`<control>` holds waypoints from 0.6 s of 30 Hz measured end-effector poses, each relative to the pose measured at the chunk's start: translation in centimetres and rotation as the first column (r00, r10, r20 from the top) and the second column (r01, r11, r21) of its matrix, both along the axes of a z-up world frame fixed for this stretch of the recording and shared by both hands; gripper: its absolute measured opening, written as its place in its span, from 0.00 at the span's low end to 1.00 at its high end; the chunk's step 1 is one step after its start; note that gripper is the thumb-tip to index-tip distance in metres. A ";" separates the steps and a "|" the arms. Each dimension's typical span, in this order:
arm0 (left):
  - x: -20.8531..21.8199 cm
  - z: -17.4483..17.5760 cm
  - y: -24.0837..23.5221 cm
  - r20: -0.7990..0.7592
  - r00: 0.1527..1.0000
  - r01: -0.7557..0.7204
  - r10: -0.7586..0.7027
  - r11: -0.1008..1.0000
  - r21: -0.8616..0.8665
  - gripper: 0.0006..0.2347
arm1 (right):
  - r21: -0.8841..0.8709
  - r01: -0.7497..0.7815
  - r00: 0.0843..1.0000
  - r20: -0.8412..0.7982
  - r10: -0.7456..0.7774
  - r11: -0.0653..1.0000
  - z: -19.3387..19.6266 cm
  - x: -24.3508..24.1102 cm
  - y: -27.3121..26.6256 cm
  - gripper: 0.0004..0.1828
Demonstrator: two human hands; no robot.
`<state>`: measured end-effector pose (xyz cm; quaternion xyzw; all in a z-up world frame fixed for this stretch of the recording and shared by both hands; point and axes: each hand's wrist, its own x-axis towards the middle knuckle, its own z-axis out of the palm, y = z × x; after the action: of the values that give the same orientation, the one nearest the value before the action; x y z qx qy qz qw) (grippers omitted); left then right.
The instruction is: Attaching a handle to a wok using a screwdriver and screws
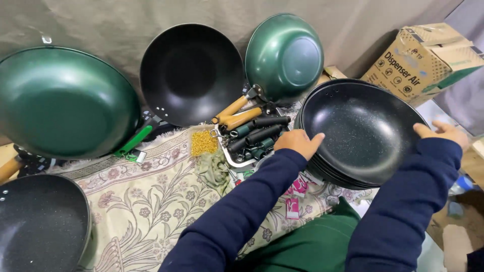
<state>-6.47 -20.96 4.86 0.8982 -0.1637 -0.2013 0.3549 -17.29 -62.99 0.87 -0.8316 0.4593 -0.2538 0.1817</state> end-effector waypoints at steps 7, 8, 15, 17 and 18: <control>0.1 -1.3 -1.1 0.076 0.997 0.010 -0.018 0.993 0.115 0.18 | 0.331 0.214 0.977 -0.071 -0.202 0.919 -2.7 -0.6 -3.3 0.36; 0.0 -1.5 -1.0 0.055 0.999 -0.005 0.000 0.995 0.096 0.19 | 0.281 0.255 0.967 -0.101 -0.236 0.925 -3.6 -0.8 -4.0 0.33; 0.3 -2.7 -1.6 0.021 1.000 -0.011 0.011 1.000 0.008 0.18 | 0.126 0.136 0.714 -0.700 -0.009 0.983 -11.0 0.6 -20.7 0.51; -0.1 -2.9 -1.2 0.025 0.998 -0.057 0.059 0.996 -0.072 0.15 | 0.086 0.015 0.983 -0.185 0.001 0.996 -10.5 -1.7 -15.1 0.31; -0.3 -3.0 -1.1 0.018 0.994 -0.100 0.104 0.984 -0.150 0.14 | -0.007 -0.045 0.920 0.390 0.044 0.999 -10.5 -3.1 -12.4 0.19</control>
<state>-6.77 -22.07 1.85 0.8789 -0.1367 -0.1584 0.4287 -20.42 -75.35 -9.63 -0.7744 0.3953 -0.4097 0.2761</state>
